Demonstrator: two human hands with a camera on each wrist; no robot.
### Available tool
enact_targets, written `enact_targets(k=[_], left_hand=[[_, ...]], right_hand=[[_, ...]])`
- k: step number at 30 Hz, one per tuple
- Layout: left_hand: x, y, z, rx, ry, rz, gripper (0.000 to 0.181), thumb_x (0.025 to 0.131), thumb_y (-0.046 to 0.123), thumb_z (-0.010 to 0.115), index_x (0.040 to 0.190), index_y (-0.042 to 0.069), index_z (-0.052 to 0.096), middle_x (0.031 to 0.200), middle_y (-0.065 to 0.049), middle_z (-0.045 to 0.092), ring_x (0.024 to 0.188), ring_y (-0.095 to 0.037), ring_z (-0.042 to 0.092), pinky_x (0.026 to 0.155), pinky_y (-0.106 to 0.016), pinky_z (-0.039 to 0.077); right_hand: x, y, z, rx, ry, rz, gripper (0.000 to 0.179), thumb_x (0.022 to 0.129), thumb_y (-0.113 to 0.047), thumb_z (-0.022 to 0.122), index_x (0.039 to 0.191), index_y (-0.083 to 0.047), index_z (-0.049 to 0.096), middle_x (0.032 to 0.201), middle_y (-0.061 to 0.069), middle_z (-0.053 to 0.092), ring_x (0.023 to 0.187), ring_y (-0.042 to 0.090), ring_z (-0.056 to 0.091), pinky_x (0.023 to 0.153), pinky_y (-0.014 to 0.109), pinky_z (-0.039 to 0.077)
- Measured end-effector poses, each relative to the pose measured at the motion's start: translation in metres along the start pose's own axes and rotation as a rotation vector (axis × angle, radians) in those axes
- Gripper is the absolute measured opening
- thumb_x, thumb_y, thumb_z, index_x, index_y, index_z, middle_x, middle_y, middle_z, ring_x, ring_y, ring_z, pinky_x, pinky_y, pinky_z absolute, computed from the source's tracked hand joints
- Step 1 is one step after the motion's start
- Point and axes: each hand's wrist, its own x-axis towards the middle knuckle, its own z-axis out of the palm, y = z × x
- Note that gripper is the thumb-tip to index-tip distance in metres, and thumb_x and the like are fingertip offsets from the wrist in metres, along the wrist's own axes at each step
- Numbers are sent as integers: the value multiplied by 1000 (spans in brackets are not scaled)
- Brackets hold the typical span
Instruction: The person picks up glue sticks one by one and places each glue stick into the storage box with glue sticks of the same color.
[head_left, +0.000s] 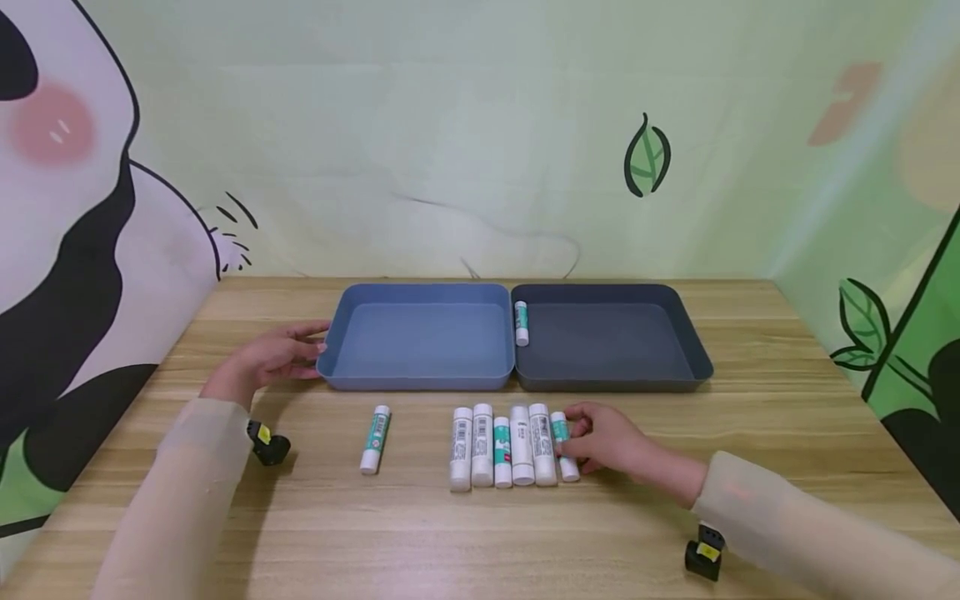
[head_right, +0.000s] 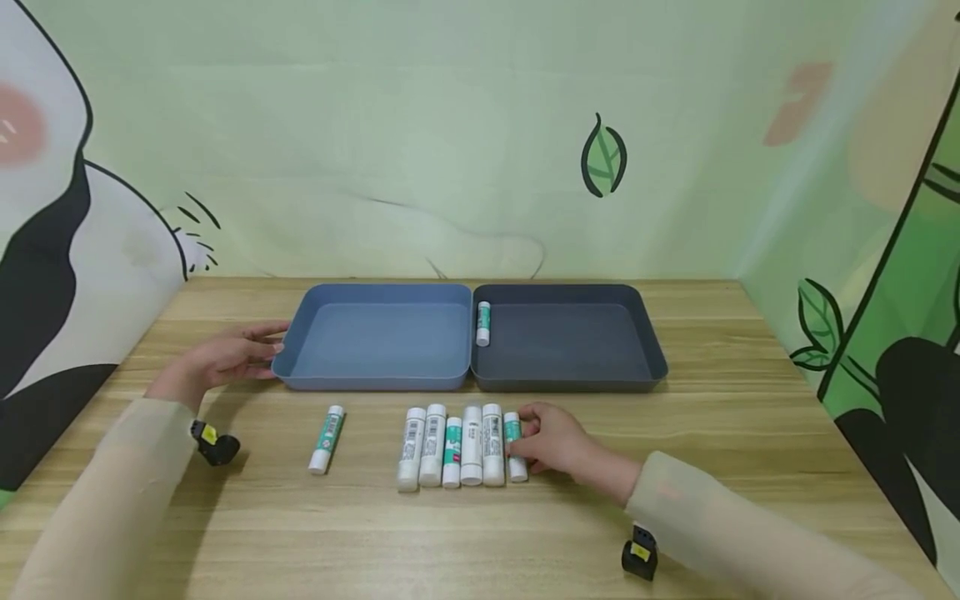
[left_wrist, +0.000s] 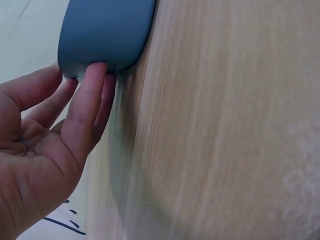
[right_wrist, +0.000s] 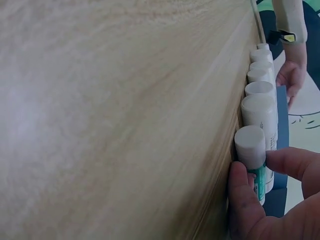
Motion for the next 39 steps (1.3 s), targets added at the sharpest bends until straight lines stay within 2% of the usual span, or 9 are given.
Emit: enact_targets(k=[7,15,22,27,33,39], left_hand=[[-2,-2,1,-21,-9,2,66,109,9,44,165,10,11,167,-30,19,94,-4,64,89,-22,60],[-1,-1,0,-27,-8,6,64,109,8,42,165,10,11,167,-29,19,94,-3,64,89,-22,60],[-1,-3,2,-33,-12,2,66,108,8,44,165,9,11,167,-30,18,94,-4,64,89,-22,60],[-2,-4,3,-37,-18,4,66,108,8,44,165,8,10,167,-30,17,94,-3,63,90,-23,60],[0,-3,0,-43,-24,19,66,108,7,43,165,8,9,167,-31,17,93,-3,64,89,-22,61],[0,-2,0,-47,-25,13,66,109,8,44,165,9,9,167,-30,17,93,-3,64,88,-22,60]], right_hand=[[2,1,2,-18,7,13,65,85,-2,74,143,11,47,95,10,53,77,17,57,58,32,60],[-2,-2,4,3,33,53,64,82,2,74,141,7,49,110,18,55,88,22,59,63,31,61],[-5,1,2,83,35,92,65,84,3,73,143,6,47,113,18,56,92,23,60,66,30,61],[-7,0,-2,124,3,82,66,85,4,71,145,9,44,115,21,56,93,22,62,70,32,63],[-10,-18,-16,126,-22,64,63,90,1,68,147,8,43,122,21,55,94,21,64,73,33,63],[-12,-46,-45,143,-74,25,65,96,-3,64,155,3,36,135,23,51,101,21,63,82,33,64]])
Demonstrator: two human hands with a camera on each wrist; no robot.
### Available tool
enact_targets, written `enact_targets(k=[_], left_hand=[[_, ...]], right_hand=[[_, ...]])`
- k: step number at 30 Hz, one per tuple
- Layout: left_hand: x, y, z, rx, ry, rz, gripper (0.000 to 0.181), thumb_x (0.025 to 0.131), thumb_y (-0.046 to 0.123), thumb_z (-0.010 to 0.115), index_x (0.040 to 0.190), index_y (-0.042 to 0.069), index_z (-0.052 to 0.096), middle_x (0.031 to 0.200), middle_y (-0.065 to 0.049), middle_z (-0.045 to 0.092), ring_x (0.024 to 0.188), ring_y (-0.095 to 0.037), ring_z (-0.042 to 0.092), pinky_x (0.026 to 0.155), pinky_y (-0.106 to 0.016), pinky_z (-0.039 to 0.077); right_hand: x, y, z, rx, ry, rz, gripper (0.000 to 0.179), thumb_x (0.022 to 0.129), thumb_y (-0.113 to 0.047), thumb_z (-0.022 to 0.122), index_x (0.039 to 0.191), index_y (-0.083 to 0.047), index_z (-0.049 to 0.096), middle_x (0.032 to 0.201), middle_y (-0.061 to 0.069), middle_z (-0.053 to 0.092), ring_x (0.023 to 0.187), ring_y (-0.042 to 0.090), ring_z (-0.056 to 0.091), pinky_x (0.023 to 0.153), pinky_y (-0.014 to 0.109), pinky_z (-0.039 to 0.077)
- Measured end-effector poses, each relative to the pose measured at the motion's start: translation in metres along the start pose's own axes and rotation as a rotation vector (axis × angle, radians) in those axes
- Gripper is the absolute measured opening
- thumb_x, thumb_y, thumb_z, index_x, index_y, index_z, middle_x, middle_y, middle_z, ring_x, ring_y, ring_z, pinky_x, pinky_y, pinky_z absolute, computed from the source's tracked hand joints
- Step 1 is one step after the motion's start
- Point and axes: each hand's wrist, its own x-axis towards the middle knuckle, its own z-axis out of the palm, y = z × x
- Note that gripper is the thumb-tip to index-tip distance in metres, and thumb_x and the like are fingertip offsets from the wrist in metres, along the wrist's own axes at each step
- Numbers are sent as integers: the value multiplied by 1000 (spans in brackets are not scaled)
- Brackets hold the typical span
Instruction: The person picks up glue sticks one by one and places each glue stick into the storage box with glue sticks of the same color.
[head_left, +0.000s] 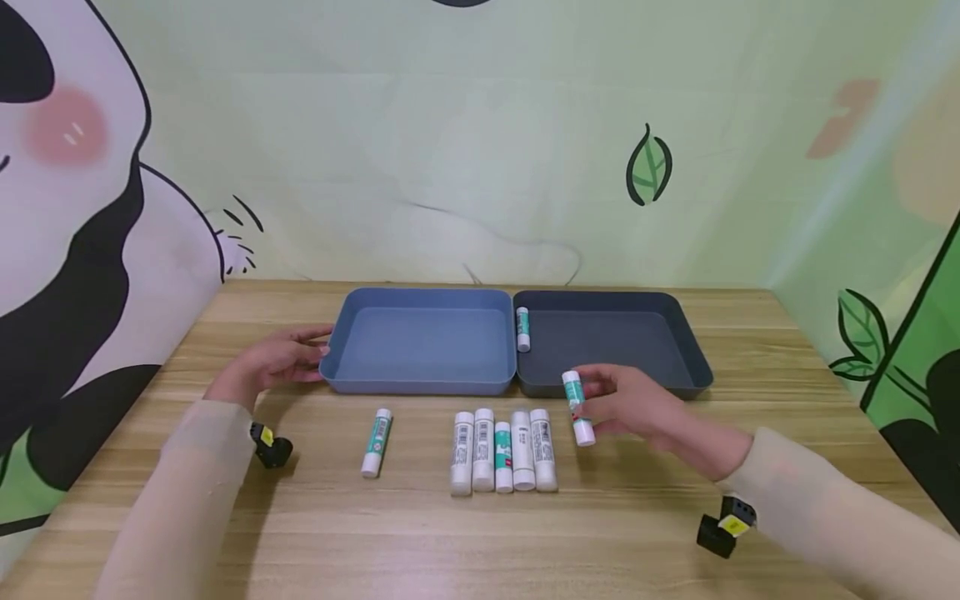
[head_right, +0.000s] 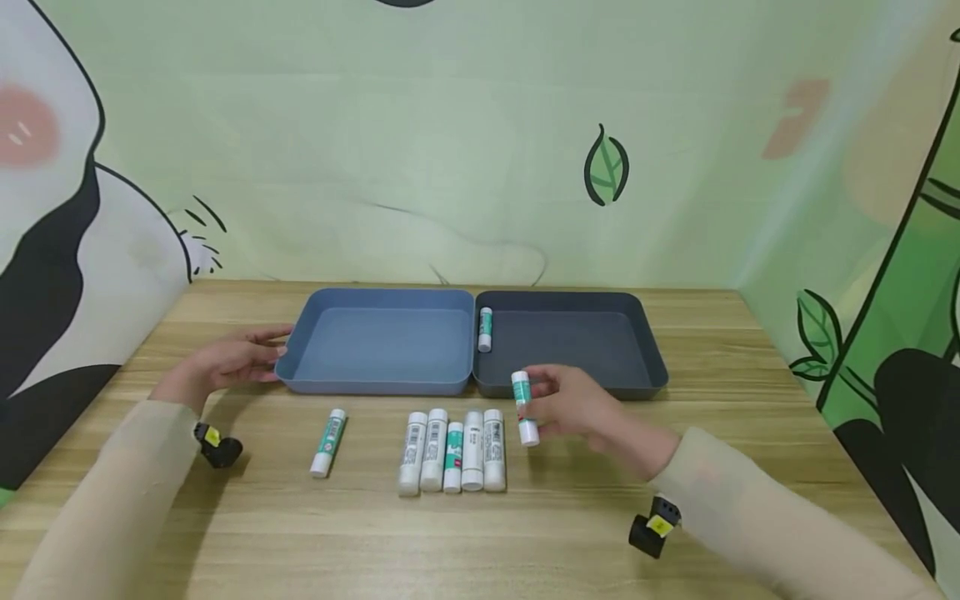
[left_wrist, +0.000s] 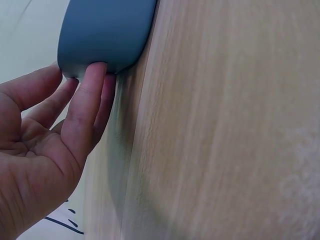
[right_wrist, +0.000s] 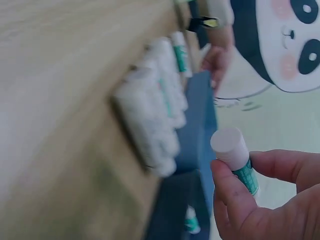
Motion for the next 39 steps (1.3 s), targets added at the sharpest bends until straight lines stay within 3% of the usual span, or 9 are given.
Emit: enact_targets(k=[6,15,26,32,39], left_hand=[[0,0,0,1,-7,-6,67,109,8,43,165,9,8,167,-29,16,93,-3,64,89,-21,60],[2,1,0,-1,-1,-6,67,108,8,44,165,9,9,167,-29,18,92,-1,64,88,-21,60],[0,0,-1,15,3,-13,66,109,9,44,165,11,9,167,-29,18,94,-3,63,89,-21,60],[-2,4,0,17,12,-18,66,109,9,44,165,10,9,167,-29,18,95,-3,63,89,-21,60],[2,4,4,19,7,-10,66,108,7,43,165,8,10,166,-31,20,96,-2,63,90,-22,60]], right_hand=[[1,-29,-28,26,-17,-34,70,99,-4,61,160,0,27,142,21,45,104,19,60,85,29,63],[14,-69,-73,35,-36,-78,69,104,-7,53,164,-4,18,156,24,35,95,6,63,84,21,61],[41,-115,-100,-14,-9,-96,67,106,-13,53,164,-8,20,142,14,45,93,6,64,82,21,61],[60,-125,-107,-16,-7,-118,68,105,-14,56,164,-11,22,147,13,43,102,11,61,83,21,61],[86,-118,-107,53,-16,-135,67,105,-12,54,164,-9,21,132,6,48,97,8,62,80,19,60]])
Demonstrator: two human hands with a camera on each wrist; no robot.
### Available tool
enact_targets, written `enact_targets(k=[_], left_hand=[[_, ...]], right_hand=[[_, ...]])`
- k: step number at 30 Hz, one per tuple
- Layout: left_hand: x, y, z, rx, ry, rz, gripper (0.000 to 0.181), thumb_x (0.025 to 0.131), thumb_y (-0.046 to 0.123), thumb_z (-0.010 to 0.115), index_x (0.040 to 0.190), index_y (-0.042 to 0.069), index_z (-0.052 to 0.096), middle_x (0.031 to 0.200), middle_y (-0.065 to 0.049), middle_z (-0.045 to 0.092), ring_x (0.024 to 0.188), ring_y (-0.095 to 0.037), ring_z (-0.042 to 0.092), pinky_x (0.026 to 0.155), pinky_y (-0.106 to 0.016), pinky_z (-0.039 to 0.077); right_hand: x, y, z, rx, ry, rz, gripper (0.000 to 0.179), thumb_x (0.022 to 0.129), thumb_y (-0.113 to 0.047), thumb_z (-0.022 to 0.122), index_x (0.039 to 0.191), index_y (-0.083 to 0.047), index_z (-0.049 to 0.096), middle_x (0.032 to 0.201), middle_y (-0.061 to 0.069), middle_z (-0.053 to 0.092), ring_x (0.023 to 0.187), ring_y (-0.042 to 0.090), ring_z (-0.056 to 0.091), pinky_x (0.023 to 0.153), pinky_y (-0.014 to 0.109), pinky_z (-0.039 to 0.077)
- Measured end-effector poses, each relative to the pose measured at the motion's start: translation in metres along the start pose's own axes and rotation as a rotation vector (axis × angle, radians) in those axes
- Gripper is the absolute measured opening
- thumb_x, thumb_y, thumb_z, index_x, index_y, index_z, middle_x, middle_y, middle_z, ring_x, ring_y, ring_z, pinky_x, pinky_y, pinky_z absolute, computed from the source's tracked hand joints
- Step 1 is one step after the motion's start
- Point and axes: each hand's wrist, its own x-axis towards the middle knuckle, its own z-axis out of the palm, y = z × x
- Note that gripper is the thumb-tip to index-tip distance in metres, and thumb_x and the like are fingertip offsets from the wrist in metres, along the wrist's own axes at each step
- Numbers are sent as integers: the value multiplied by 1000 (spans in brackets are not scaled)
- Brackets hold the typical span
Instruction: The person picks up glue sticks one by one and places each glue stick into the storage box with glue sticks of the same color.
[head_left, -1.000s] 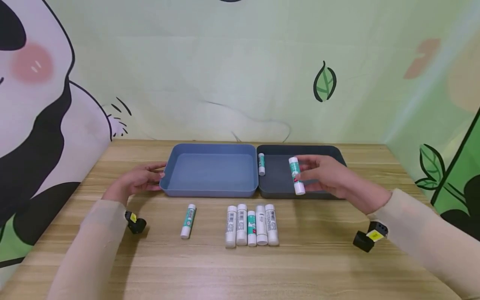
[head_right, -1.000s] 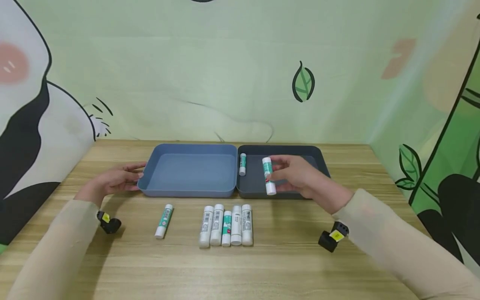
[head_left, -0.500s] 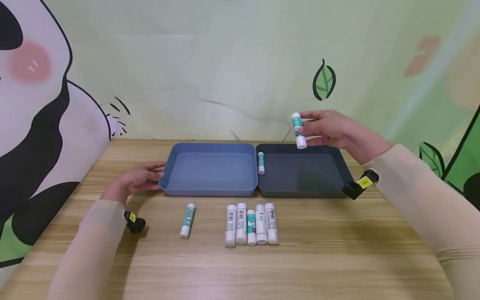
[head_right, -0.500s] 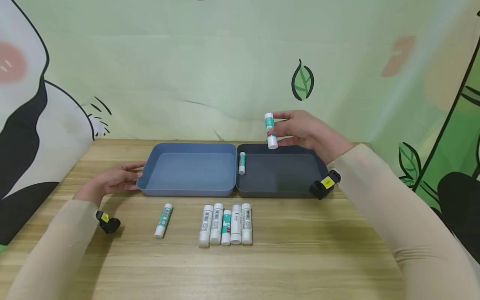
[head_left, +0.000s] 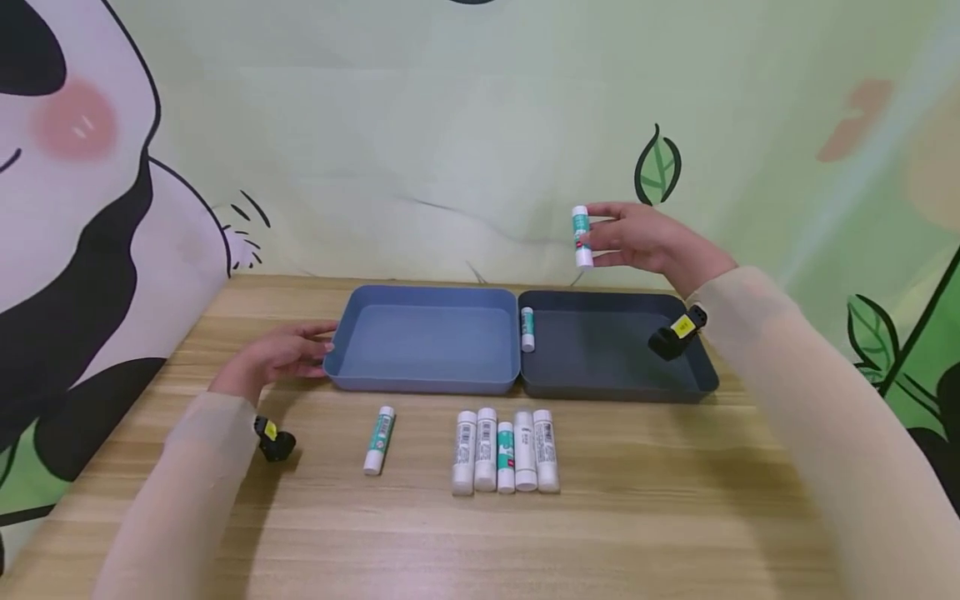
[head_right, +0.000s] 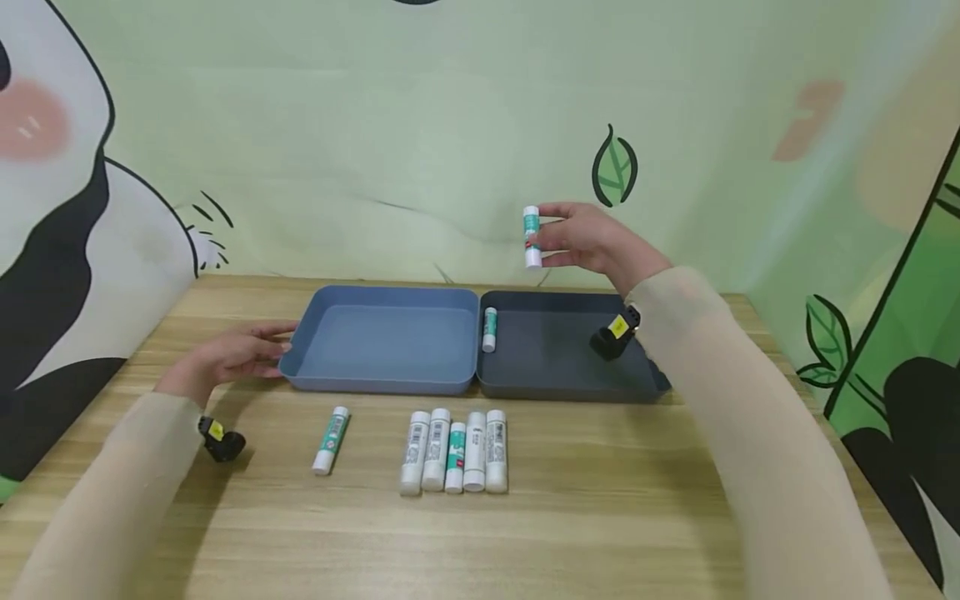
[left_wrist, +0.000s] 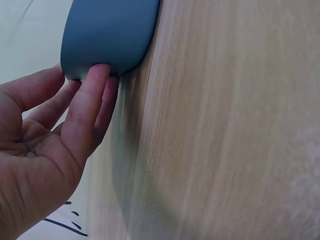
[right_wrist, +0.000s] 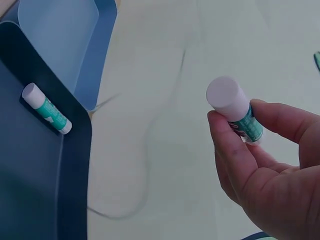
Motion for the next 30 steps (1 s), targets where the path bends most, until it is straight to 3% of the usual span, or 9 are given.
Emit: enact_targets(k=[8,15,24,30], left_hand=[[1,1,-2,1,-6,11,66,108,7,42,165,9,10,165,-31,20,94,-3,64,89,-21,60],[0,2,-1,0,-1,17,66,108,6,44,165,8,10,165,-32,20,92,-1,65,88,-21,60],[2,-1,2,-1,6,16,66,107,7,44,165,8,11,166,-31,19,93,-1,64,89,-22,60],[1,1,2,-5,8,8,66,108,8,45,165,9,12,166,-31,21,93,-1,64,89,-22,60]], right_hand=[[30,13,7,20,-2,48,69,105,-10,53,164,-7,17,129,10,48,96,11,61,79,22,62],[53,37,17,62,-8,117,68,105,-6,52,163,-4,17,126,12,48,90,12,61,72,22,61],[59,64,26,23,-27,190,67,105,-6,53,163,-4,19,132,17,50,83,9,61,70,22,60],[64,76,27,-14,-58,220,66,105,-6,52,162,-2,19,123,13,55,81,7,61,71,21,60]])
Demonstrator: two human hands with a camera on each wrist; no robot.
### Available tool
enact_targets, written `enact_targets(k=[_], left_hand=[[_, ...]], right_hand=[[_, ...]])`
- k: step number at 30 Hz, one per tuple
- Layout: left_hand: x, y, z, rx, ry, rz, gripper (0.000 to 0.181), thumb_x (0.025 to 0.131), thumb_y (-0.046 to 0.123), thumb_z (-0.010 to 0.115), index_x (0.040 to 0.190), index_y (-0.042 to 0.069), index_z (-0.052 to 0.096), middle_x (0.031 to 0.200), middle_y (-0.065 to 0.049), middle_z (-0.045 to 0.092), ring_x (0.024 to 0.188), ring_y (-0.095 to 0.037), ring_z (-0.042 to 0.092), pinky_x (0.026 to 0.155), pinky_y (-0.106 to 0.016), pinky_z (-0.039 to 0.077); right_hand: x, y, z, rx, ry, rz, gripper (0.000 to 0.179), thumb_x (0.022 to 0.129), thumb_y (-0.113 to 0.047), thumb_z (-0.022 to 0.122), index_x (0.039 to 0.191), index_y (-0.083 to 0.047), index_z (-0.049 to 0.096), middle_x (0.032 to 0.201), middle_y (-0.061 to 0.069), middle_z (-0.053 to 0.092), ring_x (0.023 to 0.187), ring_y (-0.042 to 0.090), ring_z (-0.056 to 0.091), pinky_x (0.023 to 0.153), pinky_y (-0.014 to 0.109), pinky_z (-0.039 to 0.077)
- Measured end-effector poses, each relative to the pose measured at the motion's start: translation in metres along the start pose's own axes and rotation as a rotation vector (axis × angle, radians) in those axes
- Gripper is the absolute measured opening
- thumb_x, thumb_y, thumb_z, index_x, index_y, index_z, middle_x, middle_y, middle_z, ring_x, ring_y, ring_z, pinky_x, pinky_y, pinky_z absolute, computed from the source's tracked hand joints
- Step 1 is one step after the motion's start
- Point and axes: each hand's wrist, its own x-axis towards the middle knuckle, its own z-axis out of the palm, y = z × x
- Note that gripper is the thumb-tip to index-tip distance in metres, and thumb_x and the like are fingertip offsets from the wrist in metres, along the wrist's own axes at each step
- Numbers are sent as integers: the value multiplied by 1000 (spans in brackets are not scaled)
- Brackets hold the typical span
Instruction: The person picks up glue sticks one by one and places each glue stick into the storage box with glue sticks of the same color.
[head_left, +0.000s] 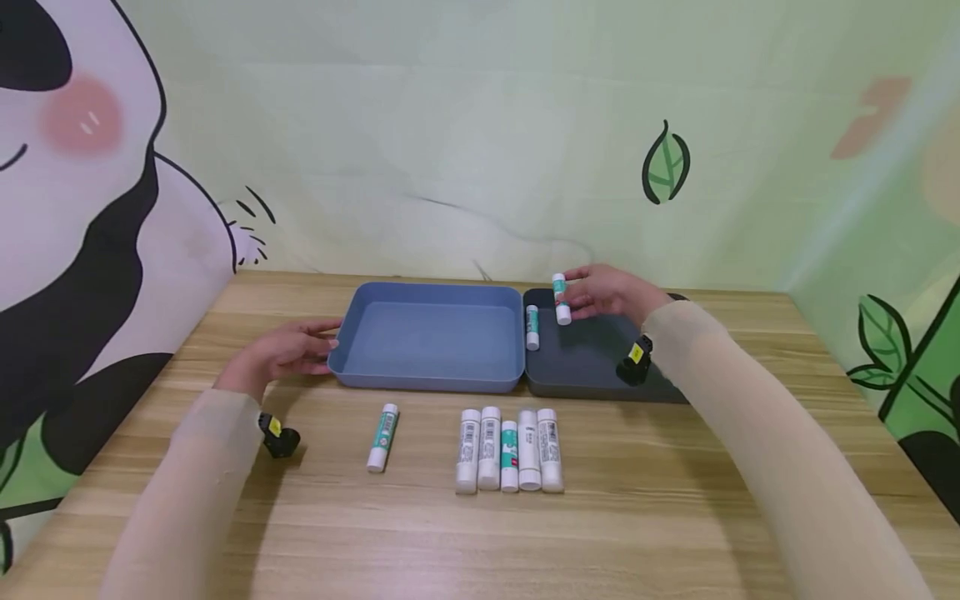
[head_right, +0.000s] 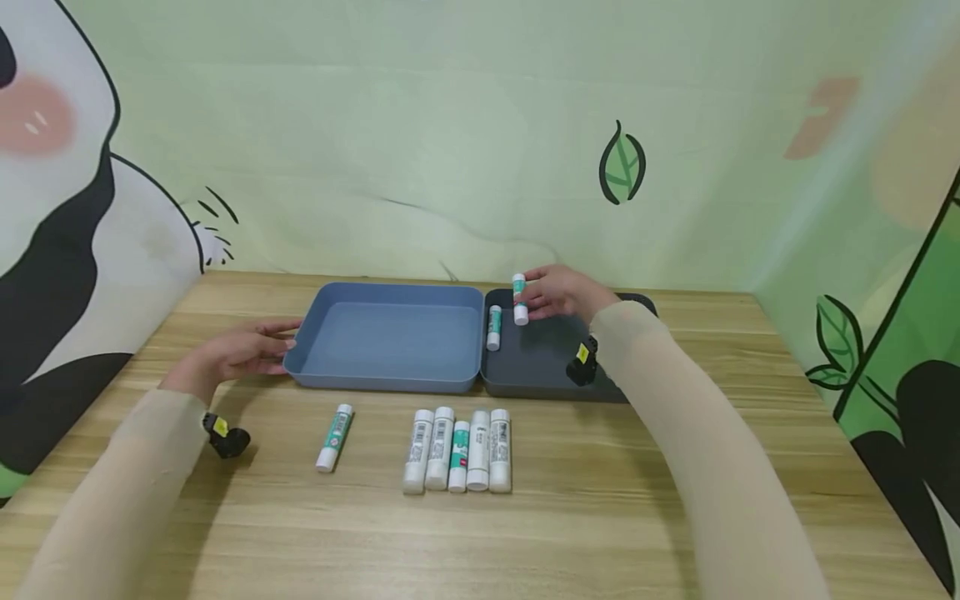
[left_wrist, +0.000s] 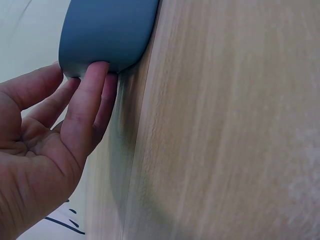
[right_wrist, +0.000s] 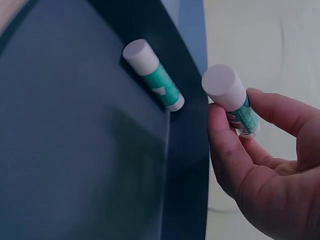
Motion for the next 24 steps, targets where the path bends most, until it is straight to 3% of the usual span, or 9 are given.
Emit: enact_targets(k=[7,18,24], left_hand=[[1,-4,0,-16,-8,-17,66,108,7,46,165,10,13,167,-29,20,95,-5,64,89,-22,60],[2,-1,-2,-5,-12,-14,66,108,8,45,165,11,12,167,-29,19,94,-4,64,89,-22,60],[-1,2,-1,-15,-13,-20,66,108,8,45,165,10,11,167,-29,18,93,-2,64,89,-22,60]], right_hand=[[14,12,6,-45,-36,66,61,104,-5,54,158,0,27,119,11,52,90,12,57,72,21,60],[26,14,19,-116,38,151,65,101,-3,59,158,3,29,147,23,47,99,18,57,69,19,60],[28,12,26,-175,54,179,62,101,-6,61,156,3,33,151,25,47,94,17,59,75,20,61]])
